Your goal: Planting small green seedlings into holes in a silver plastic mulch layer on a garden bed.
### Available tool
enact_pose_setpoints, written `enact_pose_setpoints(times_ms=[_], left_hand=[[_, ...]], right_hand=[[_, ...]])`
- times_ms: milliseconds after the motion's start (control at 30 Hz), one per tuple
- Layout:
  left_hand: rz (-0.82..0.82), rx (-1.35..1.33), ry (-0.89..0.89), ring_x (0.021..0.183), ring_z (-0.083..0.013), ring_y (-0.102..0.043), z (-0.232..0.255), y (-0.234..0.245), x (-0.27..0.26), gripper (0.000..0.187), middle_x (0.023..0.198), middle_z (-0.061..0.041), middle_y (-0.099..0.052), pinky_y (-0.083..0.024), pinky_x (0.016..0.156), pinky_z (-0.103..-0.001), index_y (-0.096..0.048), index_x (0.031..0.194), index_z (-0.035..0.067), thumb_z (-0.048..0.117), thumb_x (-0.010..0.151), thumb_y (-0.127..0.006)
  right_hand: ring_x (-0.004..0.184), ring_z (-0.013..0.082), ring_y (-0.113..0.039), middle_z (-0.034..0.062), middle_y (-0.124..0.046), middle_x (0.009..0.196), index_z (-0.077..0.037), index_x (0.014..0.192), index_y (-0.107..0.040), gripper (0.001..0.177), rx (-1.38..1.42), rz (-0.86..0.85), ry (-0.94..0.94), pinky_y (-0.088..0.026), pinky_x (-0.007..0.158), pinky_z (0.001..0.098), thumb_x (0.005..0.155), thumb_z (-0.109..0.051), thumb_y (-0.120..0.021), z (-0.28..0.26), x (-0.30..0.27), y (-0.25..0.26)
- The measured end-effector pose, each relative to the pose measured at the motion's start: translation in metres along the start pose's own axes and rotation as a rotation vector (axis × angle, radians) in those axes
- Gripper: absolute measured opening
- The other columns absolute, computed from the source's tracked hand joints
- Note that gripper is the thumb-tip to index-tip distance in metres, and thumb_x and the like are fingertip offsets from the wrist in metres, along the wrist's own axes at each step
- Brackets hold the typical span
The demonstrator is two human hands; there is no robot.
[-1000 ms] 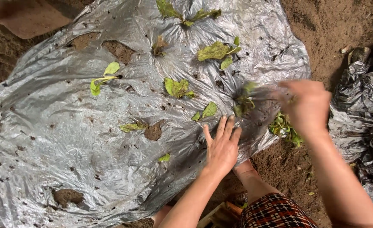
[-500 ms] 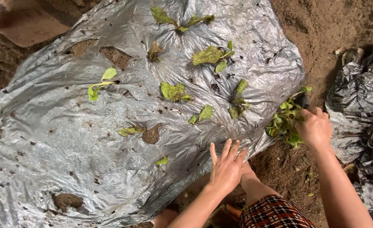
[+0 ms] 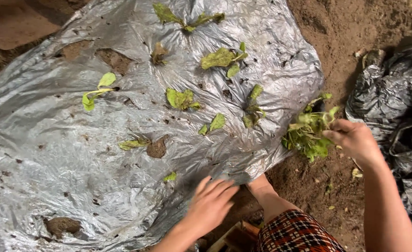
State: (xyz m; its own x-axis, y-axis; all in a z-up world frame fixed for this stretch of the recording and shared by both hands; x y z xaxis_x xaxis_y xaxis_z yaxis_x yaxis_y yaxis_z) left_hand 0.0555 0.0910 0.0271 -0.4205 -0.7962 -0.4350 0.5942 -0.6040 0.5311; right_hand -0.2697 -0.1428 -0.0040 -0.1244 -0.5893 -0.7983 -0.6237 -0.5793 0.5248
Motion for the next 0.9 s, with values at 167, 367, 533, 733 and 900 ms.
enact_pose_setpoints(times_ms=[167,367,533,733,900], left_hand=[[0.019,-0.078,0.060,0.127,-0.0224,-0.055,-0.063,-0.018,-0.121,0.043,0.139,-0.002,-0.063,-0.031,0.114,-0.050,-0.062,0.138,0.020,0.027,0.096,-0.066],[0.137,-0.240,0.747,0.101,-0.0074,-0.075,-0.149,-0.118,-0.164,0.031,0.122,0.015,-0.078,-0.054,0.086,-0.028,-0.077,0.115,0.038,0.046,0.088,-0.065],[0.641,-0.194,0.875,0.087,-0.0047,-0.078,-0.125,-0.073,-0.292,0.031,0.094,0.014,-0.083,-0.056,0.076,-0.022,-0.078,0.115,0.032,0.038,0.086,-0.067],[0.591,-0.281,0.784,0.115,-0.0167,-0.073,-0.113,-0.064,-0.303,0.042,0.127,0.004,-0.076,-0.056,0.090,-0.033,-0.071,0.129,0.021,0.039,0.093,-0.058],[0.805,-0.339,0.776,0.057,-0.0134,-0.057,-0.069,-0.003,-0.294,0.044,0.125,0.000,-0.074,-0.045,0.055,-0.030,-0.068,0.131,0.017,0.040,0.096,-0.055]], right_hand=[[0.105,0.0350,-0.072,0.0117,-0.077,0.114,-0.020,0.145,-0.067,0.053,-0.529,0.329,0.189,-0.051,0.089,0.0483,0.094,-0.032,-0.075,0.044,0.020,0.015],[0.048,0.0179,-0.066,0.0150,-0.077,0.113,-0.013,0.120,-0.077,0.019,-0.633,0.353,0.256,-0.043,0.029,0.0237,0.108,-0.016,-0.063,0.054,0.024,-0.035],[0.082,0.0194,-0.076,0.0031,-0.064,0.136,-0.031,0.139,-0.066,0.040,-0.828,0.287,0.141,-0.053,0.039,0.0273,0.101,-0.040,-0.063,0.095,0.060,-0.069],[0.088,0.0417,-0.074,0.0157,-0.069,0.124,-0.019,0.128,-0.068,0.035,-0.769,0.184,-0.040,-0.053,0.061,0.0479,0.108,-0.025,-0.039,0.059,0.002,-0.065],[0.108,0.0425,-0.071,0.0231,-0.072,0.124,-0.013,0.143,-0.055,0.058,-0.819,0.091,-0.122,-0.060,0.082,0.0525,0.095,-0.045,-0.064,0.098,0.034,-0.080]])
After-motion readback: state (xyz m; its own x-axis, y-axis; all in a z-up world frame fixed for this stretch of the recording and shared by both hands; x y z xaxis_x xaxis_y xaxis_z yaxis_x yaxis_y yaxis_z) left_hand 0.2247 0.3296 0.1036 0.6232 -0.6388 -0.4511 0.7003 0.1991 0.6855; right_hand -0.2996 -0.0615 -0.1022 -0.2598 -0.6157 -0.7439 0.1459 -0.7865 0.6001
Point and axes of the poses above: each hand's wrist, its own x-axis towards the middle knuckle, its own y-axis out of the back of the hand, z = x × y, the point moved 5 cm from there along x, towards the middle knuckle
